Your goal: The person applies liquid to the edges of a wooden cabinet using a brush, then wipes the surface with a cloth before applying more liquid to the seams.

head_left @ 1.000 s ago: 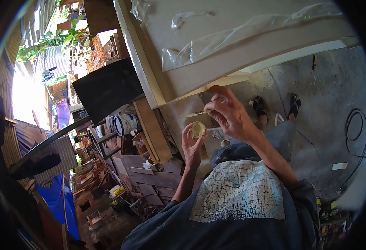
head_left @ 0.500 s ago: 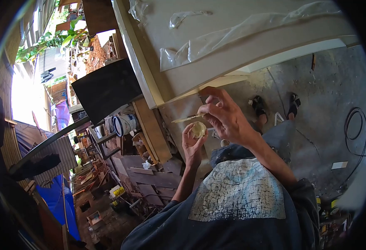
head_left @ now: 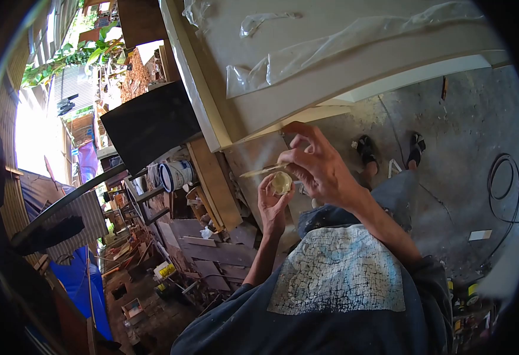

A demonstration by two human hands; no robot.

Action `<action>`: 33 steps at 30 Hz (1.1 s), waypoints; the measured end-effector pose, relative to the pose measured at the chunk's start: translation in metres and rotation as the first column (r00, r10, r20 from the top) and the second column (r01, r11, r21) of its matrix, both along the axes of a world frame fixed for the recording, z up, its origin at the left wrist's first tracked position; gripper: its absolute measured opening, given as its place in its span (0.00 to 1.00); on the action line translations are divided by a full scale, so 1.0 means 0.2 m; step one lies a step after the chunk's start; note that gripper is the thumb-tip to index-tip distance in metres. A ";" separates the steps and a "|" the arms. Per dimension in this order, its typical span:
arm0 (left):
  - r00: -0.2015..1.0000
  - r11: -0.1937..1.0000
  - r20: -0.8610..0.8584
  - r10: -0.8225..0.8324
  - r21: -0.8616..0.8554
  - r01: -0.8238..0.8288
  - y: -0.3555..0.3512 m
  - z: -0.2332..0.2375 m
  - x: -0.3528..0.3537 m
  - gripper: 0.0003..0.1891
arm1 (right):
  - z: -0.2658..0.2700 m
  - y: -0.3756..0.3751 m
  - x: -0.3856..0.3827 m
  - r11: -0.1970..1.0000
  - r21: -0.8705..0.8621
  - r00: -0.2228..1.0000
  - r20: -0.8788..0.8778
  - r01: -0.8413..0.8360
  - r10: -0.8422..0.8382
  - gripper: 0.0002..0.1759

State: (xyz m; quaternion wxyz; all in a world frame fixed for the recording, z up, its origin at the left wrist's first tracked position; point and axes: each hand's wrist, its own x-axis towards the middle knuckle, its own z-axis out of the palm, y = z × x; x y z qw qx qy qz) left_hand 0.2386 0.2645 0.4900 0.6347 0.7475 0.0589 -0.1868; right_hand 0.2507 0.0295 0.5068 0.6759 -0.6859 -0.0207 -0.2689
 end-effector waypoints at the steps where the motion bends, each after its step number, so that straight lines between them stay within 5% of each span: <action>1: 1.000 1.000 -0.006 0.008 -0.008 -0.008 -0.01 0.01 0.00 0.32 | 0.01 0.00 0.00 1.000 0.000 1.000 0.007 -0.001 0.001 0.14; 16: 1.000 1.000 -0.030 0.004 -0.004 -0.004 0.01 -0.02 0.01 0.32 | -0.11 0.02 0.00 1.000 -0.027 0.999 -0.036 0.005 -0.006 0.14; 21: 0.999 0.998 -0.024 0.048 -0.026 -0.049 -0.03 0.00 0.00 0.32 | 0.03 0.00 0.00 1.000 -0.006 0.999 0.037 0.010 -0.009 0.14; 27: 1.000 1.000 -0.020 -0.004 -0.006 0.004 0.02 -0.02 0.01 0.32 | -0.27 0.01 -0.03 0.982 -0.185 0.991 -0.123 0.026 -0.049 0.11; 33: 0.999 0.999 -0.026 0.034 -0.028 -0.035 0.05 -0.03 0.02 0.31 | -0.34 -0.01 -0.13 0.988 -0.132 0.986 -0.132 0.081 -0.099 0.12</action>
